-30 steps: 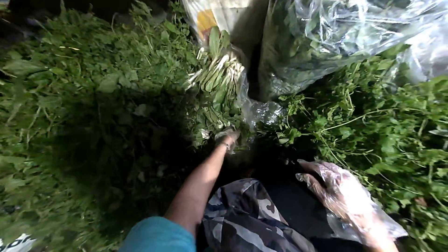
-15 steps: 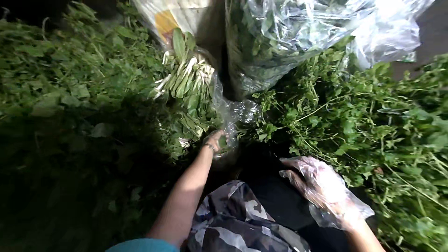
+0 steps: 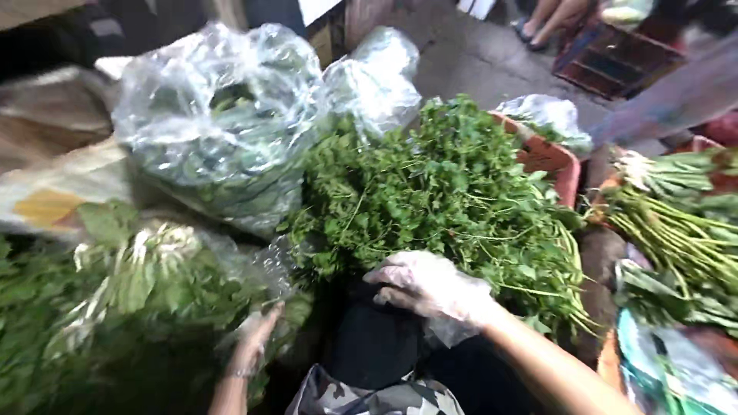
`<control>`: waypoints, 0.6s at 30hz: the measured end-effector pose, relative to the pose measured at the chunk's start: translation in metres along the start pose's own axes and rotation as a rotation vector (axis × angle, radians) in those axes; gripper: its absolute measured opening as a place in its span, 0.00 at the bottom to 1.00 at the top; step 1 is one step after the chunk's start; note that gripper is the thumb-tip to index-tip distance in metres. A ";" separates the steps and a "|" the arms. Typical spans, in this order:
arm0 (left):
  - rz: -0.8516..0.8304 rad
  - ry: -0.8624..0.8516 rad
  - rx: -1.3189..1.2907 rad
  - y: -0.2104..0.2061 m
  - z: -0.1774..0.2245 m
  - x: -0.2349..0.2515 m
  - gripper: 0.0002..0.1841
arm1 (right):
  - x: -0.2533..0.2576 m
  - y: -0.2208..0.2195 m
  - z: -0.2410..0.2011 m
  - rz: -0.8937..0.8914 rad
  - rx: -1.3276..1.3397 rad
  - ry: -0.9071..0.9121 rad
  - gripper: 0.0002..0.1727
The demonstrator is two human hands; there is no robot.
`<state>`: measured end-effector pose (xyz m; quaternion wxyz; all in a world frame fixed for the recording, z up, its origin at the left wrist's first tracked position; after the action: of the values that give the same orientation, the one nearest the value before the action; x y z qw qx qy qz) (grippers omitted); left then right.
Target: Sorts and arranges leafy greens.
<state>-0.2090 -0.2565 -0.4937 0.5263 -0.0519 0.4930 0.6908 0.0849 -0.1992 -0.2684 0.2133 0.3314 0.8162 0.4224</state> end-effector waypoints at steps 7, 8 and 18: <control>-0.098 -0.715 0.057 0.003 0.194 -0.055 0.22 | -0.055 0.093 0.102 0.226 -0.406 -0.427 0.21; -0.065 -0.748 0.106 -0.007 0.223 -0.055 0.23 | -0.051 0.077 0.114 0.105 -0.451 -0.509 0.24; -0.266 -1.058 0.412 0.021 0.425 -0.088 0.18 | -0.126 0.302 0.059 0.676 -0.292 -0.414 0.16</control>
<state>0.0041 -0.0024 -0.2122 0.7826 0.3422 0.2765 0.4405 0.3180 -0.1297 -0.0411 0.2671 0.6246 0.5330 0.5045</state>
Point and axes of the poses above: each hand's wrist, its own x-axis towards the middle knuckle, its own y-axis out of the back of the hand, z = x × y, the point moved 8 cm from there along x, towards the middle knuckle, and after that the axes turned 6 degrees about z, right-handed, at the moved point
